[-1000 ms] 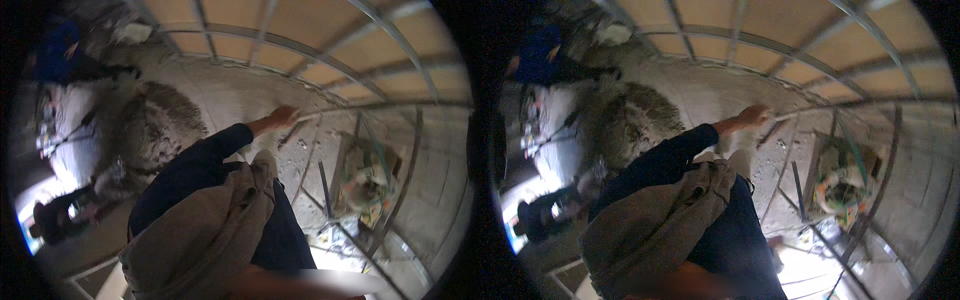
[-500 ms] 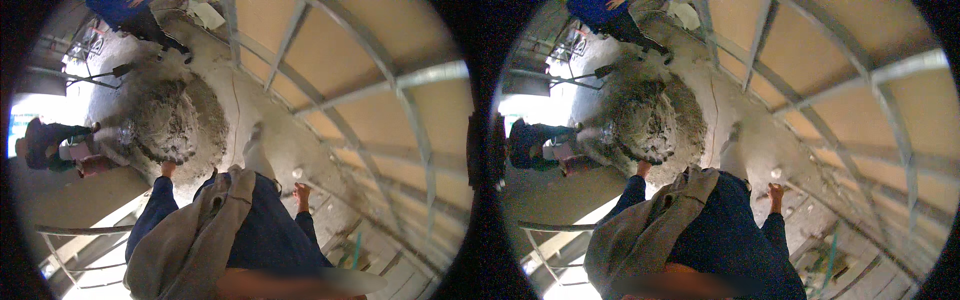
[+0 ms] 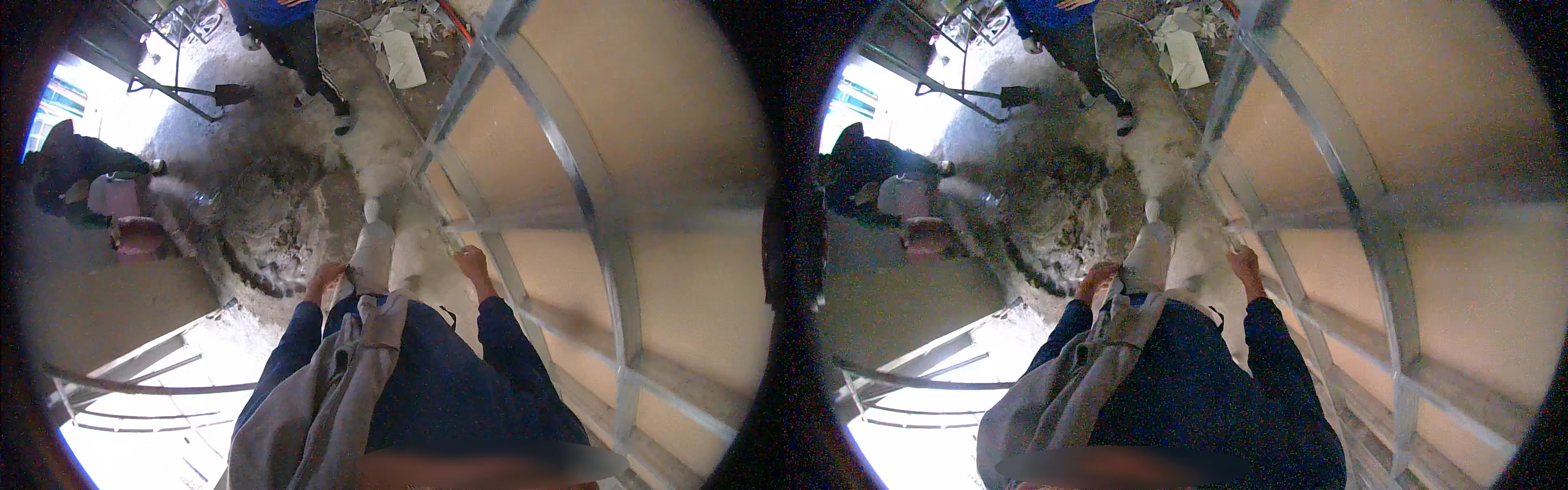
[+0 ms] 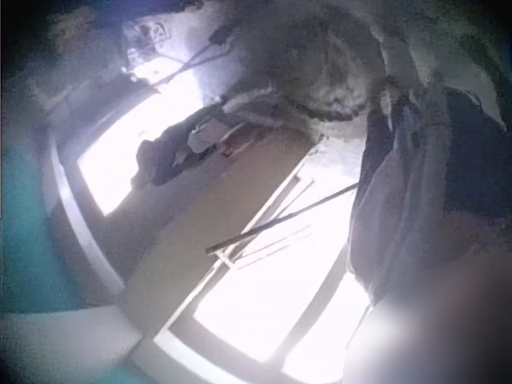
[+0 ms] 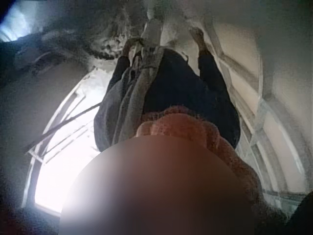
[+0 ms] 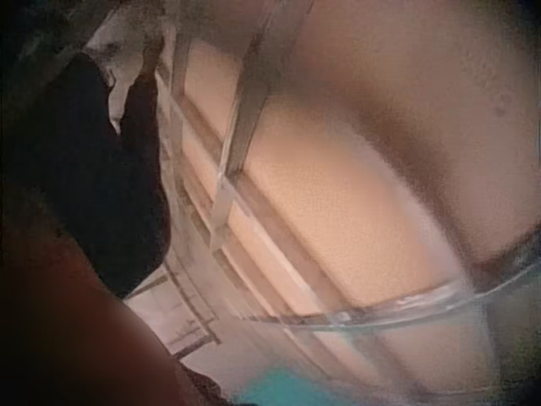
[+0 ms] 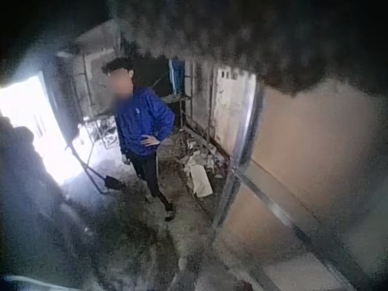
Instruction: The person uses a power drill to fasten metal bars to a scaffolding structure. They then use a hammer to adjust the bars and secure them in place. The person moves around the scaffolding to access different sections.
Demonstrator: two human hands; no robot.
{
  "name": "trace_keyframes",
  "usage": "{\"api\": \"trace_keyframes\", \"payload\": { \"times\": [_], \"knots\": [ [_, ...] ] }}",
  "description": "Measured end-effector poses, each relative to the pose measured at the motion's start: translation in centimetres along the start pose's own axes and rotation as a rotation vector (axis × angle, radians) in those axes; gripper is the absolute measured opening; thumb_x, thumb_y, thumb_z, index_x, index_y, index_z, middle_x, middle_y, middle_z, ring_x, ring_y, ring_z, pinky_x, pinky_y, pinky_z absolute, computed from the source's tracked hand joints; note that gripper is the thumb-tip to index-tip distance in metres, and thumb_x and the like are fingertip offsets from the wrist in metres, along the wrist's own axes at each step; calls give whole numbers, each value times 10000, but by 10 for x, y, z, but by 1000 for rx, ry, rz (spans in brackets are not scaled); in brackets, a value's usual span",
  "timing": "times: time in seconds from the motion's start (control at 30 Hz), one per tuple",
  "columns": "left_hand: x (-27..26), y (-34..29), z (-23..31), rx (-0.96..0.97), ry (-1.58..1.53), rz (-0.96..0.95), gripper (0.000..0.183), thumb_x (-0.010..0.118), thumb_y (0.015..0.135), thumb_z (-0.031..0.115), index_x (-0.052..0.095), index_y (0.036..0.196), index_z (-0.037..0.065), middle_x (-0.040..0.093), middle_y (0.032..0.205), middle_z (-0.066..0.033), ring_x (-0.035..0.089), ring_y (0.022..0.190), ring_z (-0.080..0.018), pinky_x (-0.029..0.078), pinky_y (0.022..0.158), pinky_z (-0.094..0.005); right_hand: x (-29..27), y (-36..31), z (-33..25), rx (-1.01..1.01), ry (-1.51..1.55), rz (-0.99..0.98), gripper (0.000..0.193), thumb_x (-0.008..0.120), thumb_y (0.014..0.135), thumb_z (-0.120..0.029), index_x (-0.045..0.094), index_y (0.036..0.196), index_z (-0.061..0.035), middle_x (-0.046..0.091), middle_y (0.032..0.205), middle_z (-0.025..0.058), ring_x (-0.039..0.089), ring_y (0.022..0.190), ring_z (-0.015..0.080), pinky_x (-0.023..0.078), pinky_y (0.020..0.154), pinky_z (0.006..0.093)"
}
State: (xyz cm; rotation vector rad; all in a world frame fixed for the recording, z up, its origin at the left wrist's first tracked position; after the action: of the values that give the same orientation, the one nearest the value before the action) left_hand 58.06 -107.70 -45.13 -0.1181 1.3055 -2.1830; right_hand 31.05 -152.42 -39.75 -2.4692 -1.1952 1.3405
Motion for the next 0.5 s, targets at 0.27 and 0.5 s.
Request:
{"api": "trace_keyframes", "payload": {
  "times": [0.27,0.5],
  "knots": [
    [-88,179,140,475,185,259,411,525,1057,440,738,1270,161,779,1111,-203,741,1031,-388,583,863,-512,-25,161,-170,91,-65,-69,473,816,859,-318,726,1157,38,780,1030,203,761,943,346,601,818,443],
    [-205,283,333,636,1204,234,310,606,1022,331,783,938,90,788,959,-121,758,871,-307,611,740,-424,-82,237,-282,-126,-11,217,573,864,840,-374,704,1218,25,767,1050,231,755,967,361,603,861,472]
  ]
}}
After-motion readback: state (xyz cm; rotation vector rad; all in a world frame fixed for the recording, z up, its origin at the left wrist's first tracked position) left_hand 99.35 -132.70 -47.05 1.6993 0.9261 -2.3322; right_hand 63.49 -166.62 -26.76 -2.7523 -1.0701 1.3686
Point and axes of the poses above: each hand's wrist, its own y-axis towards the middle knuckle, its own x-axis out of the palm, z = x × y, the point moved 7 cm from there along y, towards the middle knuckle
